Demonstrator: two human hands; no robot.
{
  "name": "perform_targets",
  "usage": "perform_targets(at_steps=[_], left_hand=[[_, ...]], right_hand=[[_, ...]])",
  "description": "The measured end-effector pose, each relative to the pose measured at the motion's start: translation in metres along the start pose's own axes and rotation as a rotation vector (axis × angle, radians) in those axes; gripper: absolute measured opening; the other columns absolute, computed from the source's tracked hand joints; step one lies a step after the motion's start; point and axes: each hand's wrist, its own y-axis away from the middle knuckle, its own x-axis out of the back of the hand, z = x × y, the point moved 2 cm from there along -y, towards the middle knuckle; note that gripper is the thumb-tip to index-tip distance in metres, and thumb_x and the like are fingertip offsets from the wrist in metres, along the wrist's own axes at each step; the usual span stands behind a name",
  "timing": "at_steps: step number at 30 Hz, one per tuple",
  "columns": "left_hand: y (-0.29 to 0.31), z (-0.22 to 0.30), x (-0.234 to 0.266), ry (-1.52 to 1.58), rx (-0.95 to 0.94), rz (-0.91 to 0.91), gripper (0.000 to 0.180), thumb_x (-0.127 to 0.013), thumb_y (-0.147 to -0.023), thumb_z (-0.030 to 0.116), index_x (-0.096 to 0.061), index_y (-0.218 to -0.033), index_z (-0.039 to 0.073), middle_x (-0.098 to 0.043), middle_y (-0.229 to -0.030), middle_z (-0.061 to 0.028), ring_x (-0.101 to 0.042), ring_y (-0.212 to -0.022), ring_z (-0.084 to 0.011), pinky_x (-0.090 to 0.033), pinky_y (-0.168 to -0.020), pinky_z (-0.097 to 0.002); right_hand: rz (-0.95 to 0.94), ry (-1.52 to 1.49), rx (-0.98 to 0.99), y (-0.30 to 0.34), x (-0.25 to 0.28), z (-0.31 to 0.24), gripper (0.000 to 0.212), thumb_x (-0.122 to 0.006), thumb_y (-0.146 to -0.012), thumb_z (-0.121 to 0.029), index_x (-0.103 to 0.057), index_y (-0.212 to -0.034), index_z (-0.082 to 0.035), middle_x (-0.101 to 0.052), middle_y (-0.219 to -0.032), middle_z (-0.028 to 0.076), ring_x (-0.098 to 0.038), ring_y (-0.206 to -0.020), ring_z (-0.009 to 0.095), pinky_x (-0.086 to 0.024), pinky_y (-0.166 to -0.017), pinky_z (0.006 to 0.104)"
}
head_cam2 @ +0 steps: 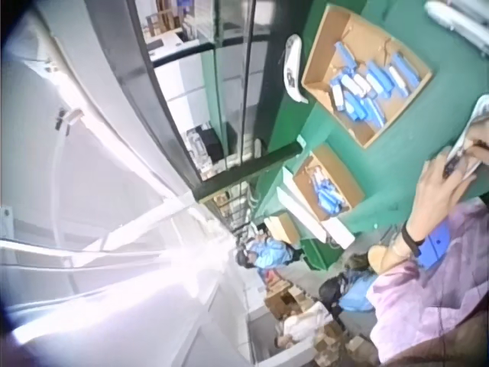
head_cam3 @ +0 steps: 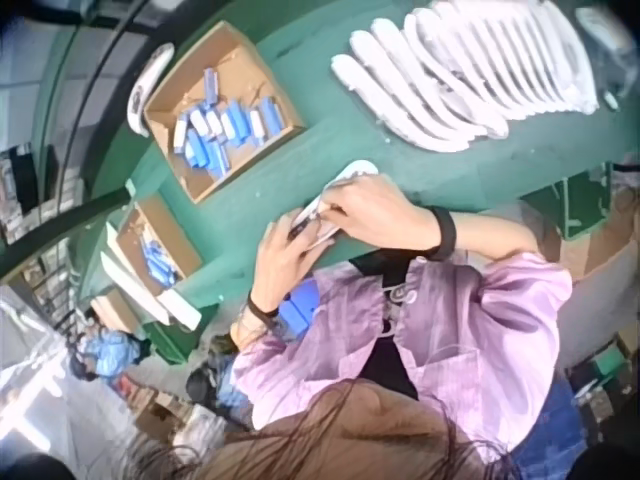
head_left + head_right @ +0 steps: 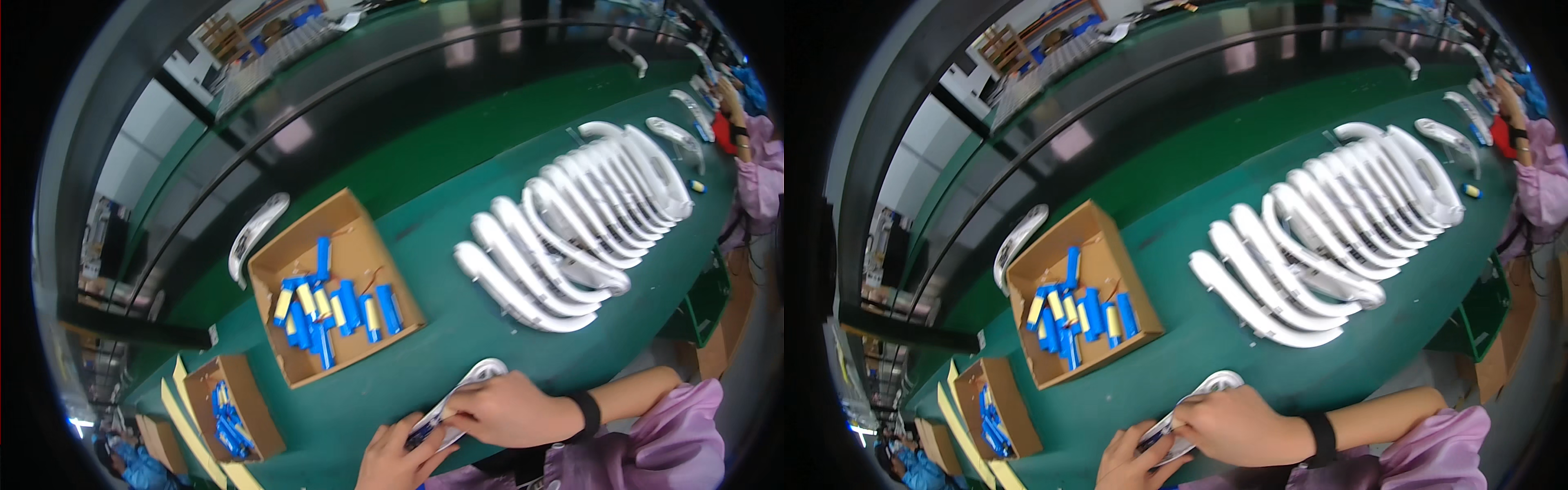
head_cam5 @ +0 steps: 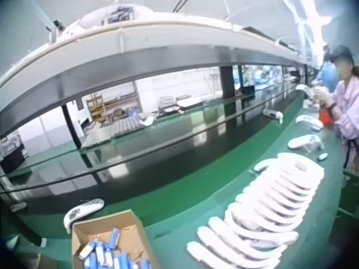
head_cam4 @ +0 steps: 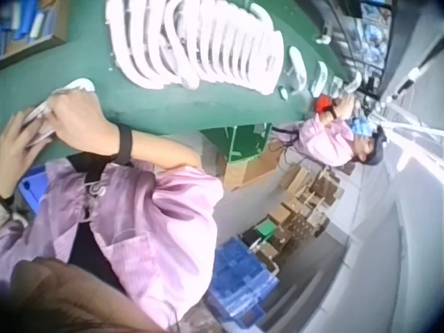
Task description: Assembling batteries and PCBs into plastic housings on a factory assembly line.
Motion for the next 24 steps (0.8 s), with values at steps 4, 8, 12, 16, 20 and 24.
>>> perform_targets(at_steps=[4, 8, 12, 16, 20, 24], left_hand=[[-0.004, 0.005, 0.011, -0.017, 0.044, -0.082, 0.037, -0.08, -0.083, 0.023, -0.067, -0.113, 0.006, -0.062, -0.106, -0.0183, -0.063, -0.082, -0.0413, -0.052, -0.069, -0.0488], [-0.005, 0.008, 0.02, -0.044, 0.221, -0.276, 0.037, -0.077, -0.086, 0.024, -0.065, -0.117, 0.007, -0.06, -0.098, -0.0199, -0.063, -0.076, -0.0426, -0.051, -0.061, -0.0484], [-0.021, 0.013, 0.013, 0.016, 0.098, -0.278, 0.044, -0.077, -0.087, 0.026, -0.06, -0.123, 0.006, -0.058, -0.098, -0.0226, -0.061, -0.081, -0.0441, -0.05, -0.066, -0.0489], [-0.023, 0.017, 0.008, -0.009, 0.125, -0.311, 0.044, -0.077, -0.088, 0.027, -0.06, -0.122, 0.006, -0.059, -0.095, -0.0215, -0.061, -0.081, -0.0429, -0.05, -0.067, -0.0486], [-0.021, 0.017, 0.002, -0.025, 0.149, -0.267, 0.04, -0.077, -0.088, 0.027, -0.06, -0.118, 0.006, -0.061, -0.091, -0.021, -0.061, -0.08, -0.0424, -0.049, -0.068, -0.0483], [-0.025, 0.021, 0.004, -0.007, 0.121, -0.222, 0.037, -0.077, -0.088, 0.025, -0.061, -0.115, 0.006, -0.061, -0.091, -0.0218, -0.061, -0.078, -0.0433, -0.049, -0.068, -0.0481]], right_hand=[[-0.03, 0.148, 0.087, -0.001, -0.015, 0.003, 0.015, -0.061, -0.091, -0.023, -0.063, -0.085, -0.01, -0.068, -0.083, 0.007, -0.07, -0.077, 0.03, -0.055, -0.061, 0.0436], [0.01, -0.182, 0.157, -0.005, -0.021, 0.006, 0.027, -0.068, -0.081, -0.028, -0.066, -0.077, -0.001, -0.065, -0.073, 0.021, -0.065, -0.071, 0.042, -0.05, -0.062, 0.0488], [0.097, -0.082, 0.112, -0.005, -0.018, 0.016, 0.028, -0.066, -0.08, -0.027, -0.067, -0.076, 0.0, -0.064, -0.069, 0.023, -0.065, -0.068, 0.043, -0.05, -0.058, 0.0507], [0.085, -0.092, 0.145, -0.007, -0.018, 0.014, 0.026, -0.064, -0.08, -0.024, -0.068, -0.073, 0.001, -0.063, -0.068, 0.024, -0.064, -0.066, 0.043, -0.05, -0.057, 0.0508], [0.02, -0.148, 0.171, -0.006, -0.016, 0.013, 0.026, -0.065, -0.08, -0.021, -0.067, -0.074, 0.004, -0.063, -0.069, 0.025, -0.063, -0.067, 0.043, -0.049, -0.059, 0.0499], [0.012, -0.229, 0.182, 0.007, -0.002, 0.002, 0.024, -0.063, -0.082, -0.017, -0.065, -0.083, 0.007, -0.064, -0.079, 0.028, -0.062, -0.077, 0.044, -0.05, -0.07, 0.0488]])
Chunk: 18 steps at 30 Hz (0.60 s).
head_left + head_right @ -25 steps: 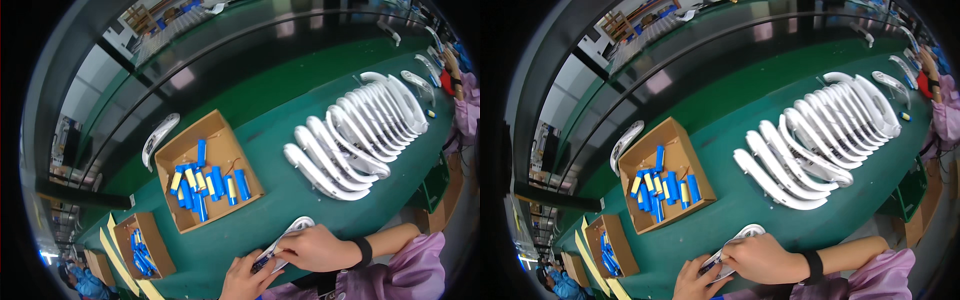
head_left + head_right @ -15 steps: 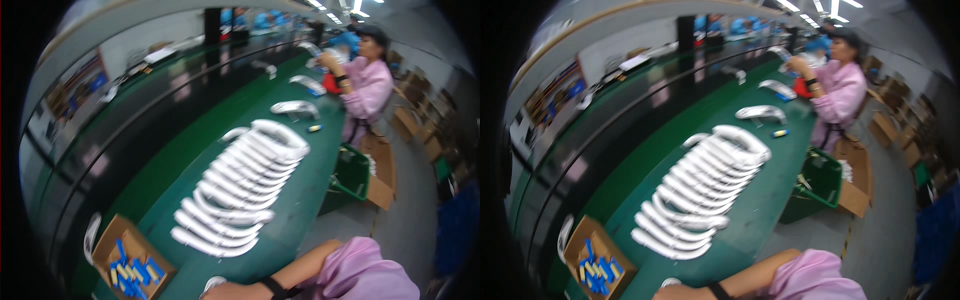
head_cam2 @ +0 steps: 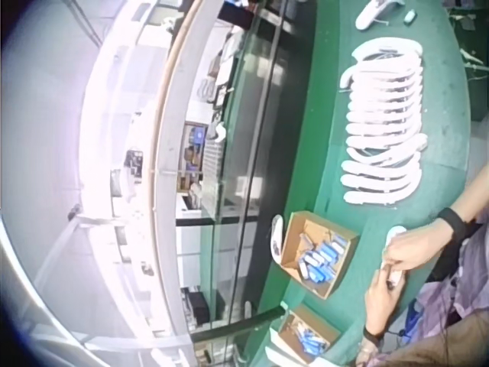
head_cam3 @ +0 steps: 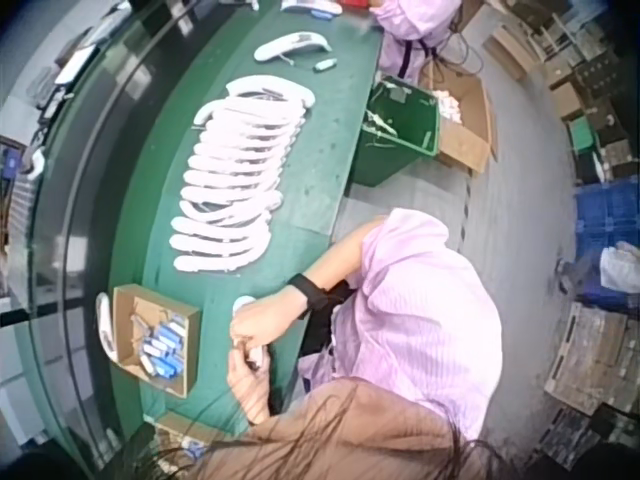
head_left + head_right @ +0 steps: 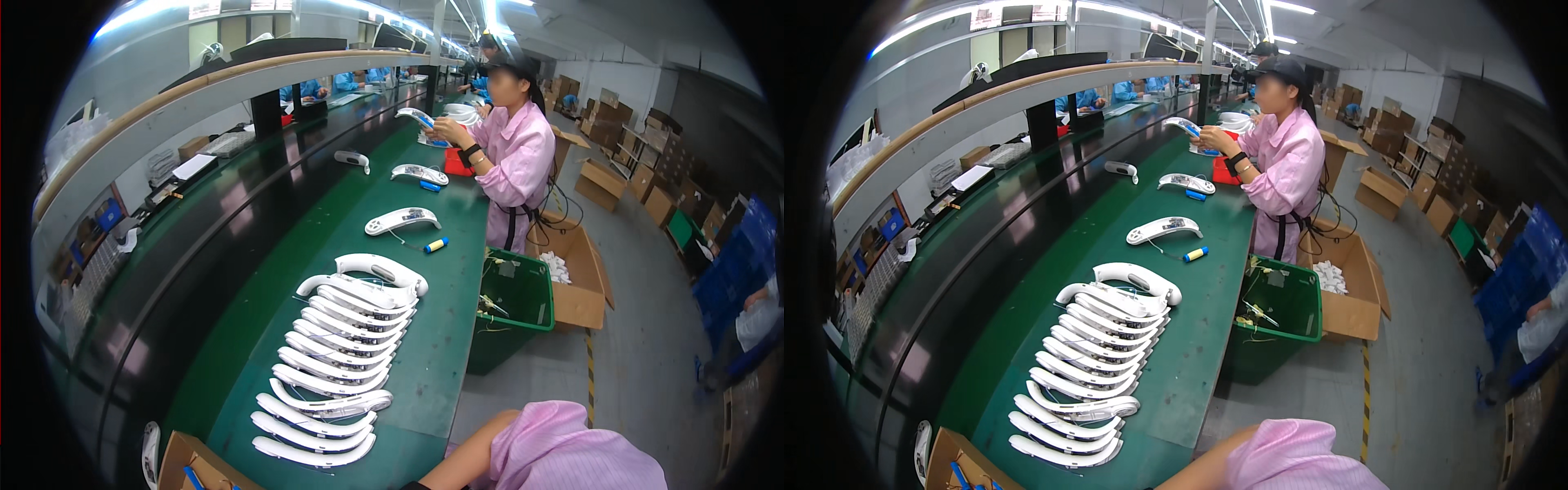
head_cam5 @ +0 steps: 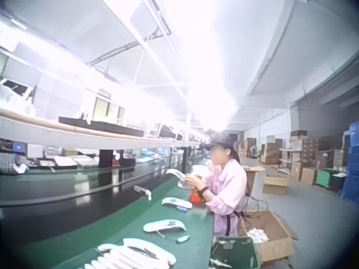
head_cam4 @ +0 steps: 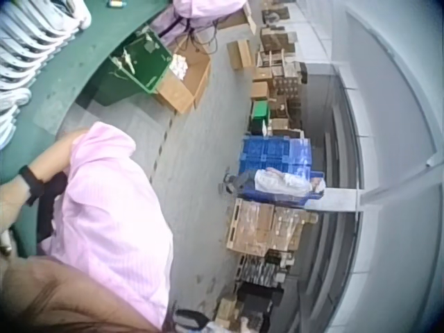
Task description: Assembling batteries and PCBs into plastic housings on a factory assembly line.
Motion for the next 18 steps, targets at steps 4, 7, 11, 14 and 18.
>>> perform_targets(at_steps=[4, 7, 11, 14, 18], left_hand=[[-0.003, -0.002, 0.001, 0.051, -0.009, -0.017, 0.033, -0.077, -0.087, 0.023, -0.06, -0.109, 0.004, -0.062, -0.091, -0.0222, -0.062, -0.08, -0.0446, -0.05, -0.067, -0.0487], [-0.007, -0.003, 0.002, 0.069, -0.019, -0.022, 0.032, -0.077, -0.087, 0.023, -0.06, -0.107, 0.004, -0.062, -0.091, -0.0224, -0.062, -0.081, -0.0452, -0.05, -0.068, -0.0497], [-0.003, -0.013, -0.002, 0.005, -0.018, -0.032, 0.041, -0.078, -0.086, 0.027, -0.058, -0.115, 0.005, -0.064, -0.094, -0.022, -0.063, -0.079, -0.0449, -0.051, -0.068, -0.0507], [0.008, -0.018, -0.003, -0.055, 0.058, -0.026, 0.053, -0.079, -0.086, 0.031, -0.053, -0.125, 0.007, -0.066, -0.096, -0.0207, -0.065, -0.078, -0.0432, -0.052, -0.067, -0.0504], [0.008, -0.004, 0.018, -0.086, -0.029, 0.028, 0.064, -0.084, -0.08, 0.033, -0.052, -0.128, 0.005, -0.067, -0.11, -0.0202, -0.065, -0.102, -0.0416, -0.052, -0.085, -0.0474]], right_hand=[[0.085, -0.031, -0.019, 0.008, 0.003, 0.0, 0.025, -0.062, -0.085, -0.015, -0.061, -0.092, 0.008, -0.062, -0.085, 0.028, -0.061, -0.083, 0.045, -0.049, -0.076, 0.0487], [0.089, -0.042, 0.024, 0.009, 0.002, 0.005, 0.025, -0.062, -0.086, -0.015, -0.059, -0.095, 0.008, -0.06, -0.083, 0.027, -0.06, -0.084, 0.045, -0.048, -0.077, 0.0485], [0.037, 0.008, 0.076, 0.013, -0.001, 0.01, 0.031, -0.064, -0.087, -0.019, -0.056, -0.106, 0.005, -0.056, -0.099, 0.026, -0.059, -0.091, 0.042, -0.048, -0.08, 0.0457], [0.079, 0.151, 0.255, 0.014, 0.008, -0.012, 0.047, -0.06, -0.092, -0.019, -0.045, -0.132, 0.0, -0.047, -0.122, 0.023, -0.057, -0.102, 0.039, -0.047, -0.088, 0.044], [-0.073, 0.455, 0.128, 0.017, 0.012, -0.028, 0.047, -0.05, -0.095, -0.012, -0.043, -0.14, -0.003, -0.051, -0.12, 0.022, -0.063, -0.099, 0.037, -0.055, -0.081, 0.0407]])
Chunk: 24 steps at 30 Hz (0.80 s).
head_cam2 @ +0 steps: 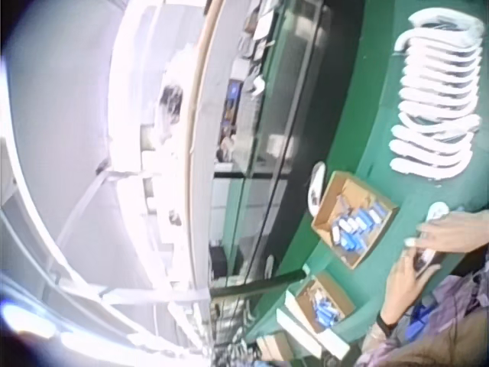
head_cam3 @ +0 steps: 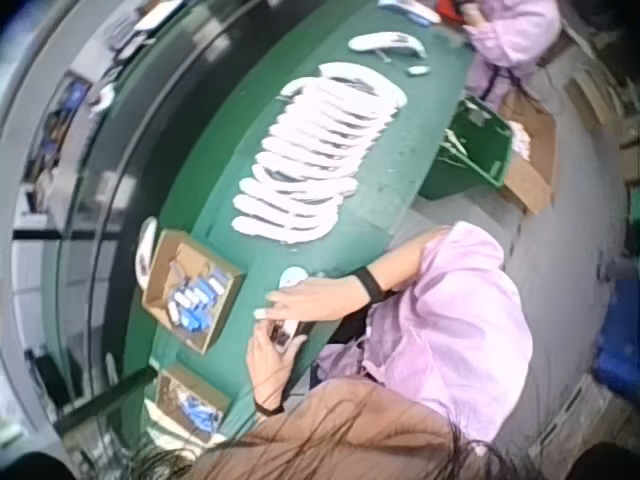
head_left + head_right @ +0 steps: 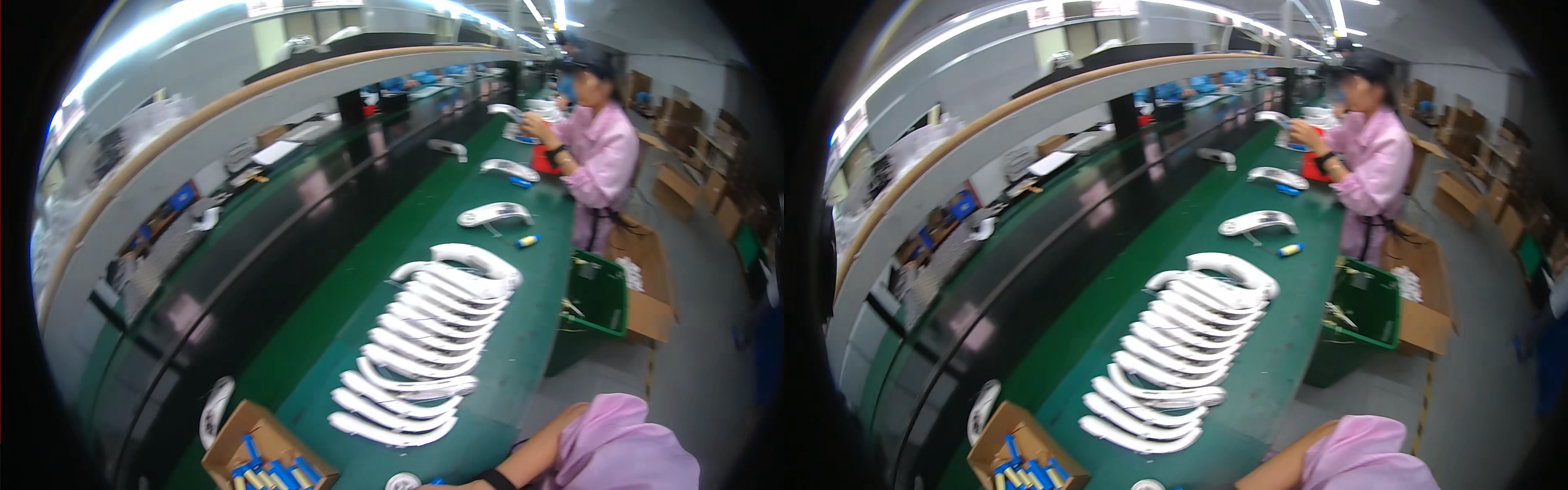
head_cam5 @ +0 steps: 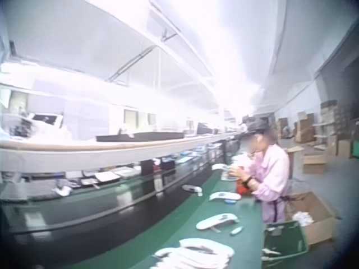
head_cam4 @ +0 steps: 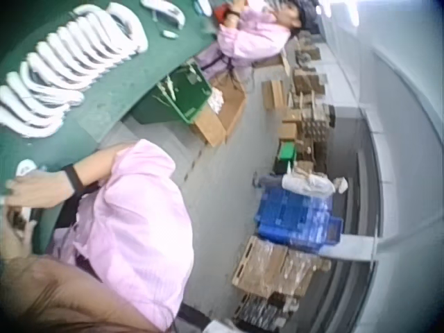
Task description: Assembling batteries and PCBs into plastic housings on a factory assembly line.
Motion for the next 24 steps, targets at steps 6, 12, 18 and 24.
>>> perform_targets(at_steps=[6, 12, 18, 24], left_hand=[[-0.007, -0.026, 0.079, 0.38, 0.188, 0.453, 0.014, -0.063, -0.098, 0.002, -0.049, -0.095, 0.002, -0.066, -0.097, -0.0122, -0.059, -0.081, -0.0181, -0.047, -0.073, -0.0303], [-0.061, -0.12, 0.136, 0.55, 0.258, 0.439, 0.009, -0.064, -0.098, 0.01, -0.058, -0.099, 0.003, -0.065, -0.099, -0.0109, -0.06, -0.078, -0.017, -0.048, -0.068, -0.0322], [-0.197, -0.204, 0.156, 0.107, 0.238, 0.497, 0.059, -0.071, -0.092, 0.032, -0.046, -0.134, 0.0, -0.07, -0.105, -0.0251, -0.07, -0.1, -0.0384, -0.056, -0.086, -0.0447], [-0.25, -0.243, 0.132, -0.18, 0.408, 0.106, 0.096, -0.091, -0.067, 0.034, -0.04, -0.143, 0.002, -0.066, -0.12, -0.0315, -0.064, -0.117, -0.044, -0.051, -0.101, -0.0436]], right_hand=[[-0.003, -0.099, -0.041, -0.008, 0.041, -0.006, 0.039, -0.063, -0.088, -0.012, -0.056, -0.125, -0.004, -0.056, -0.107, 0.017, -0.065, -0.082, 0.037, -0.053, -0.07, 0.0447], [0.048, -0.178, -0.139, -0.057, 0.13, 0.026, 0.058, -0.073, -0.083, -0.017, -0.05, -0.134, -0.002, -0.056, -0.112, 0.019, -0.066, -0.092, 0.035, -0.054, -0.079, 0.0442], [0.324, 0.266, -0.328, -0.164, 0.169, 0.167, 0.041, -0.08, -0.071, -0.014, -0.066, -0.106, 0.005, -0.066, -0.104, 0.027, -0.066, -0.1, 0.042, -0.055, -0.09, 0.0444], [0.524, 0.118, -0.274, -0.192, 0.154, 0.192, 0.044, -0.07, -0.083, -0.012, -0.063, -0.123, 0.005, -0.067, -0.117, 0.027, -0.066, -0.109, 0.039, -0.052, -0.097, 0.0423]])
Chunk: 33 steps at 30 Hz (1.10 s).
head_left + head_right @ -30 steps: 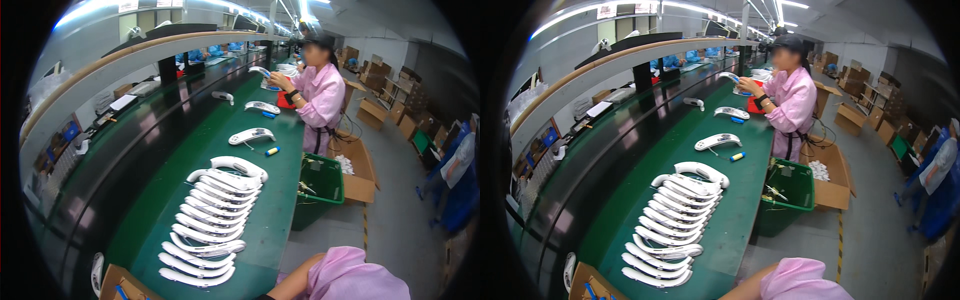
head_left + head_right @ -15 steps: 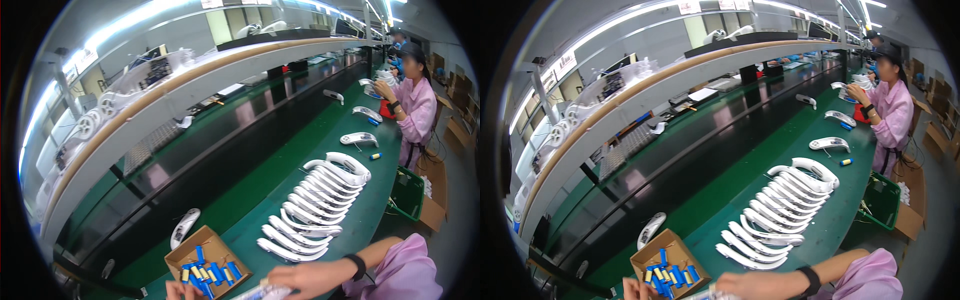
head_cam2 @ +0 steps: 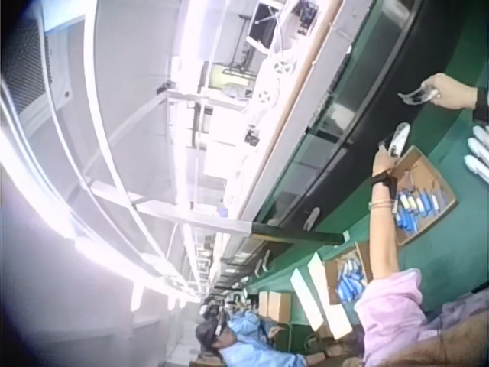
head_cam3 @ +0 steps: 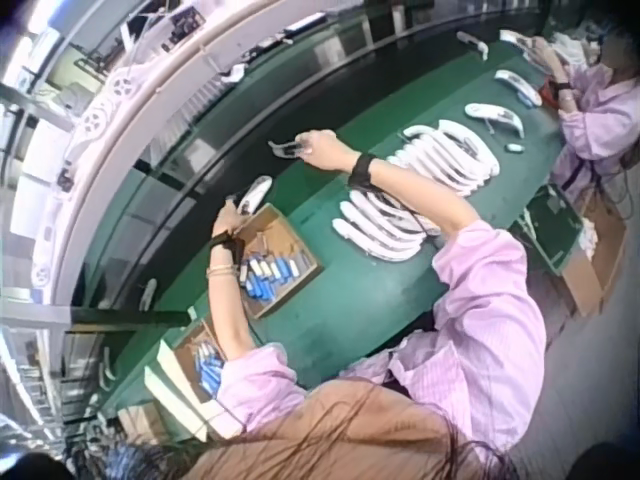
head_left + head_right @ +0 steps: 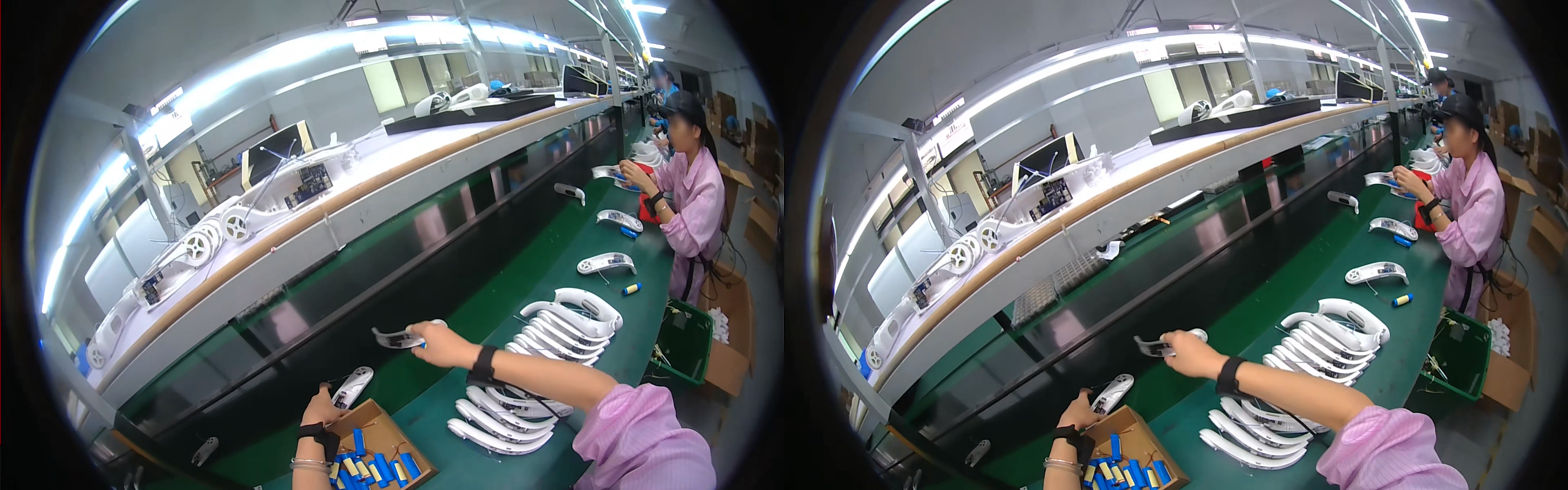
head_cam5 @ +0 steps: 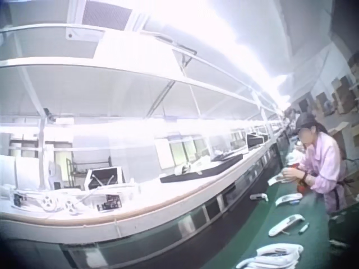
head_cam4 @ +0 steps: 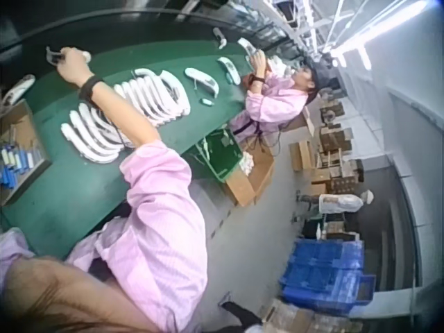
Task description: Assembling batteries and PCBs into plastic housings on a factory assembly line.
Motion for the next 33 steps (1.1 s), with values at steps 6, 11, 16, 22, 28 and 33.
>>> perform_targets(at_steps=[6, 11, 16, 22, 28, 33], left_hand=[[0.093, 0.058, 0.051, 0.004, -0.334, 0.469, 0.076, -0.082, -0.068, 0.006, -0.046, -0.136, 0.006, -0.068, -0.105, -0.0241, -0.065, -0.1, -0.0446, -0.053, -0.086, -0.0491], [0.238, 0.126, 0.068, -0.002, -0.602, 0.378, 0.07, -0.08, -0.07, 0.006, -0.051, -0.134, 0.007, -0.065, -0.114, -0.0206, -0.063, -0.106, -0.0356, -0.05, -0.094, -0.044], [0.339, 0.135, 0.009, 0.131, -0.689, 0.315, 0.055, -0.076, -0.079, 0.007, -0.06, -0.131, 0.005, -0.067, -0.114, -0.0149, -0.064, -0.105, -0.0372, -0.051, -0.089, -0.0446], [0.374, 0.109, -0.066, 1.747, -0.224, 0.234, 0.034, -0.066, -0.097, 0.031, -0.047, -0.116, 0.009, -0.049, -0.127, -0.0137, -0.049, -0.122, -0.0317, -0.035, -0.111, -0.0476], [0.382, 0.14, -0.073, 2.598, -0.315, -0.037, 0.026, -0.05, -0.104, 0.041, -0.042, -0.097, 0.017, -0.042, -0.101, -0.0034, -0.04, -0.1, -0.0209, -0.036, -0.09, -0.0384], [0.388, 0.151, -0.071, 2.714, -0.3, 0.018, 0.022, -0.043, -0.108, 0.035, -0.04, -0.094, 0.018, -0.037, -0.095, 0.0, -0.035, -0.089, -0.0172, -0.033, -0.081, -0.0348]], right_hand=[[-0.11, -0.269, 0.088, 0.08, 0.038, -0.082, 0.04, -0.067, -0.094, -0.019, -0.06, -0.127, 0.003, -0.066, -0.121, 0.02, -0.067, -0.109, 0.032, -0.054, -0.095, 0.0376], [-0.012, -0.202, 0.303, 0.144, 0.061, -0.134, 0.057, -0.072, -0.092, -0.025, -0.048, -0.135, 0.005, -0.044, -0.144, 0.023, -0.041, -0.136, 0.04, -0.04, -0.11, 0.0438], [-0.385, -0.295, 0.152, 0.22, 0.018, -0.155, 0.054, -0.074, -0.092, -0.026, -0.054, -0.137, -0.003, -0.068, -0.11, 0.013, -0.065, -0.1, 0.031, -0.046, -0.093, 0.0379], [-0.418, -0.232, 0.037, 0.29, -0.036, -0.152, 0.034, -0.065, -0.089, -0.013, -0.059, -0.12, 0.0, -0.06, -0.111, 0.016, -0.059, -0.098, 0.036, -0.047, -0.086, 0.0404], [-0.344, -0.124, 0.067, 0.293, -0.039, -0.156, 0.023, -0.076, -0.085, -0.016, -0.07, -0.103, -0.003, -0.064, -0.086, 0.008, -0.062, -0.08, 0.027, -0.042, -0.075, 0.0379], [-0.361, -0.138, 0.053, 0.293, -0.042, -0.155, 0.024, -0.076, -0.084, -0.014, -0.069, -0.105, -0.003, -0.063, -0.086, 0.009, -0.062, -0.081, 0.028, -0.042, -0.077, 0.0375]])
